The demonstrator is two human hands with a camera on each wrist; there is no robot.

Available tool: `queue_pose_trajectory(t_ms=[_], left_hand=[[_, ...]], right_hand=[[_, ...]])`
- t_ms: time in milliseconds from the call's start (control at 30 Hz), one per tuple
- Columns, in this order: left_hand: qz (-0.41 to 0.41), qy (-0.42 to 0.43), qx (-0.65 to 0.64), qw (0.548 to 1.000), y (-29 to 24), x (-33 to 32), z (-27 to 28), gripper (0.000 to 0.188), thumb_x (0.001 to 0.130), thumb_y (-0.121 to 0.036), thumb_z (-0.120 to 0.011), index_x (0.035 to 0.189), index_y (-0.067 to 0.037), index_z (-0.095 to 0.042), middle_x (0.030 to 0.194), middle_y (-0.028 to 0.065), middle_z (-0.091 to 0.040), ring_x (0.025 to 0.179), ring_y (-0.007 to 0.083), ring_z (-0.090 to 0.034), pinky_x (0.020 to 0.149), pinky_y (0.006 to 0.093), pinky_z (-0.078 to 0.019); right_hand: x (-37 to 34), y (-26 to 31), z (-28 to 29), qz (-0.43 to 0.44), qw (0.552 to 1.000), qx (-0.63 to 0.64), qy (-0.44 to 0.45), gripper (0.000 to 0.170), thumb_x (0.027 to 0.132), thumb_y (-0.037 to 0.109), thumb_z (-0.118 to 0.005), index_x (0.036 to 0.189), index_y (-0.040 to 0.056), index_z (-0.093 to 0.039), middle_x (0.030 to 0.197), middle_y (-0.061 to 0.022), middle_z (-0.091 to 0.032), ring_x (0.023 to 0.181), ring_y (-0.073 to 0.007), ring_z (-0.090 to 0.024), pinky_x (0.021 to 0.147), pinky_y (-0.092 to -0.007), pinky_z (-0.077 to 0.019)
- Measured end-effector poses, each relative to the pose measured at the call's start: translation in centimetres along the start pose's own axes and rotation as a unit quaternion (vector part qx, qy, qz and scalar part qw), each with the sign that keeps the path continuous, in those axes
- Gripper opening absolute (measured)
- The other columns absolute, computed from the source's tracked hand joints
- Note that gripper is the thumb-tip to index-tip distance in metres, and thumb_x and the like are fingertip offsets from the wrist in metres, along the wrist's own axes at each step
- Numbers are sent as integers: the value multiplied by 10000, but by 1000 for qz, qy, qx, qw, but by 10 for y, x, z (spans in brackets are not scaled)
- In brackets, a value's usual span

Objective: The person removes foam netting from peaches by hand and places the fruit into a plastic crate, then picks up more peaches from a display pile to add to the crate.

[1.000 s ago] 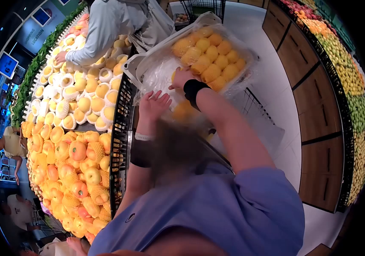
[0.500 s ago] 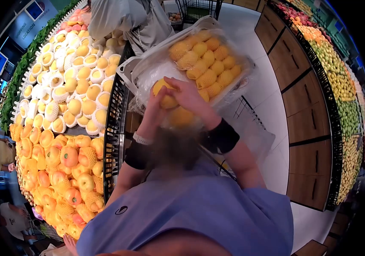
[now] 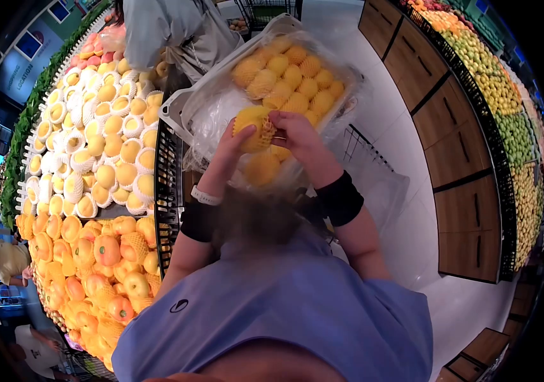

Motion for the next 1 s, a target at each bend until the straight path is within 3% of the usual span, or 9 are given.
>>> queue_pose_trajectory(t_ms=[67,167,367,433,533,633,733,833,1000], left_hand=[[57,-18,76,995,-8,-6,-7,530,809,-156,-648,1238,-4,-378,1141,134,-515,989,178,-571,800,291,-496],[65,-35,116,991,-5,-7,-10,507,796,-109,-603,1244,-5,-389,1137,112,-536,1023,205,-562,857,335,-487],[-22,20,-151,988,9,6,1,514,810,-64,-543,1272,-8,-324,1197,154,-475,1059,259,-547,866,384,-498],[-40,3,-148,988,4,4,-1,496,819,-85,-512,1274,-15,-328,1201,150,-475,1086,266,-529,886,396,-483],[-61,-9,-174,983,-3,5,1,479,835,-138,-478,1278,-24,-337,1208,145,-477,1100,270,-520,896,406,-472],[-81,-16,-155,984,-15,2,-6,463,847,-182,-453,1274,-29,-356,1210,142,-485,1102,267,-521,895,403,-470],[-71,-22,-159,984,-9,3,-4,452,859,-209,-439,1268,-27,-371,1205,145,-496,1105,263,-524,896,396,-469],[-33,-4,-202,979,-7,1,-7,438,869,-206,-472,1255,-23,-381,1190,141,-507,1104,251,-527,891,388,-472],[-51,-35,-89,994,-3,-3,-4,472,830,-136,-604,1235,-15,-395,1165,119,-519,1088,212,-529,890,365,-467]], right_hand=[[0,-2,2,1,1000,8,1,184,901,210,-534,1016,72,-576,850,25,-579,717,-77,-547,648,-238,-467],[1,2,-3,18,1000,9,13,159,909,200,-518,979,71,-580,806,35,-553,676,-64,-524,613,-216,-442],[4,21,-5,26,991,-28,129,129,873,165,-575,956,67,-587,792,37,-542,670,-49,-505,608,-183,-414],[4,27,-9,47,983,-53,167,162,848,124,-604,982,41,-572,810,32,-533,700,-55,-505,632,-186,-413],[-9,38,-17,265,934,-212,109,212,806,55,-629,1012,30,-582,806,15,-549,722,-83,-532,674,-211,-435],[-9,36,-11,324,894,-306,34,216,784,11,-623,998,31,-603,828,-5,-572,765,-99,-552,714,-233,-444],[-9,34,-11,368,878,-304,-21,155,790,17,-616,945,34,-613,857,-9,-584,785,-101,-552,725,-232,-443],[-9,31,-17,356,900,-243,-63,84,769,8,-636,852,20,-641,866,-34,-562,765,-127,-560,736,-225,-438],[10,9,9,84,994,-60,37,215,841,127,-602,1035,38,-572,963,-34,-591,838,-141,-571,751,-277,-463]])
Point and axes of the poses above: each hand's wrist, its own x-axis towards the middle knuckle, its own z-axis out of the back of the hand, y = z × x, the point moved 2 cm from there along x, towards the middle knuckle
